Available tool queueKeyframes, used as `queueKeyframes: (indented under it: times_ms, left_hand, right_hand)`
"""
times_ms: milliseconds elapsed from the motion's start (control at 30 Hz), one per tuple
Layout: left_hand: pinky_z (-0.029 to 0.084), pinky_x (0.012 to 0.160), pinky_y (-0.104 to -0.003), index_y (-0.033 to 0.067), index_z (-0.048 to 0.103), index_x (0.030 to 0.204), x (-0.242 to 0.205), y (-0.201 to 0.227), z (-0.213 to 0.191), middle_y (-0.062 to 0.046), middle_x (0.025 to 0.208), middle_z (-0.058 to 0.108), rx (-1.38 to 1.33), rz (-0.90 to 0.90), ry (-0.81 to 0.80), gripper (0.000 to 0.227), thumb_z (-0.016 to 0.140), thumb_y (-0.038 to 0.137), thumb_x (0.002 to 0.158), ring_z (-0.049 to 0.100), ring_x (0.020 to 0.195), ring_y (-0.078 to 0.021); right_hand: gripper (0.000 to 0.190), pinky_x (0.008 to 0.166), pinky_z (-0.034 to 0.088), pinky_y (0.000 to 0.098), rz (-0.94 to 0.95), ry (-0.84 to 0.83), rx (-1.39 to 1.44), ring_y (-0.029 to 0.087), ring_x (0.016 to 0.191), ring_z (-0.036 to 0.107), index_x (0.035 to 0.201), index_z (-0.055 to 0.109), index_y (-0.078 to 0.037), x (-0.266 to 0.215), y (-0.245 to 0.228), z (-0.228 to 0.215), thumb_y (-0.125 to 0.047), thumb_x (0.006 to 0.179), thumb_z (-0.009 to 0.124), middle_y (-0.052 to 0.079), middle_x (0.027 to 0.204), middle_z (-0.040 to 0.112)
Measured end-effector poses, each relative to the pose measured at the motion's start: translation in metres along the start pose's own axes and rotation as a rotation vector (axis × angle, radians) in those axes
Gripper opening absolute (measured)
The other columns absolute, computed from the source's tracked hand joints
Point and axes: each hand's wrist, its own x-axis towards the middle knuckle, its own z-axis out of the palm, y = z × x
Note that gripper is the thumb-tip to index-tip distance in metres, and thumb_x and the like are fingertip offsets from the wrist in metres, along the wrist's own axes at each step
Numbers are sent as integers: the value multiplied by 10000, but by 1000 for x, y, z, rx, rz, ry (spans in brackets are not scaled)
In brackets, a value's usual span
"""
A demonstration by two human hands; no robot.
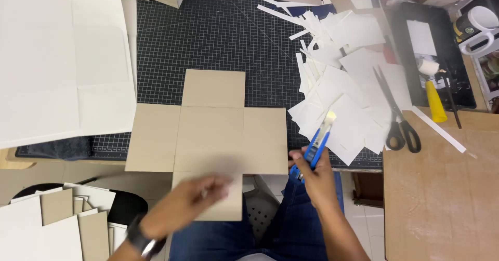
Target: Cutting cross-shaped templates from cardboard sheets using a utility knife and scissors
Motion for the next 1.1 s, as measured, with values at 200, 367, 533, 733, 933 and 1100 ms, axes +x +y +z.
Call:
queueKeyframes:
  times_ms: [200,367,533,733,933,1100]
  left_hand:
    - [525,948,-467,115,760,1199,168,8,-33,-114,1128,742,326,339,724,243,660,162,983,672,1127,-371]
    - [448,1051,-428,204,728,1290,278,-37,-38,-41,1285,653,589,280,979,312,663,192,986,525,1286,-300]
    - [342,1132,-424,304,637,1387,289,-43,-36,20,1417,554,720,148,950,335,537,325,1067,407,1385,-249]
    - [318,1143,-417,302,611,1397,287,-42,-38,25,1441,526,720,148,916,351,507,313,1062,378,1406,-245]
    - [317,1129,-430,282,619,1373,290,-46,-35,4,1429,524,702,177,946,336,511,303,1056,375,1403,-258]
    - [332,1112,-436,270,637,1354,295,-53,-34,-10,1408,543,691,211,980,326,526,291,1048,398,1384,-267]
  right_hand:
    - [398,698,628,483,-199,15,-243,340,785,780,1338,451,30,27,-25,5,-178,1033,598,235,965,745]
    - [612,667,611,471,-200,-167,-415,393,750,763,1548,271,-18,50,-65,51,-111,1014,555,264,847,717]
    - [649,715,623,460,-268,-240,-653,375,821,777,1639,232,-153,82,-85,97,-190,1054,510,254,949,733]
    - [609,770,593,482,-312,-225,-802,394,861,775,1625,269,-254,133,-64,126,-304,1061,495,245,1035,749]
    - [630,697,598,417,-294,-240,-807,313,682,773,1623,282,-280,132,-62,130,-323,1036,507,130,803,763]
    - [623,687,620,407,-311,-277,-806,280,658,778,1618,286,-263,120,-70,133,-291,1035,504,152,852,775]
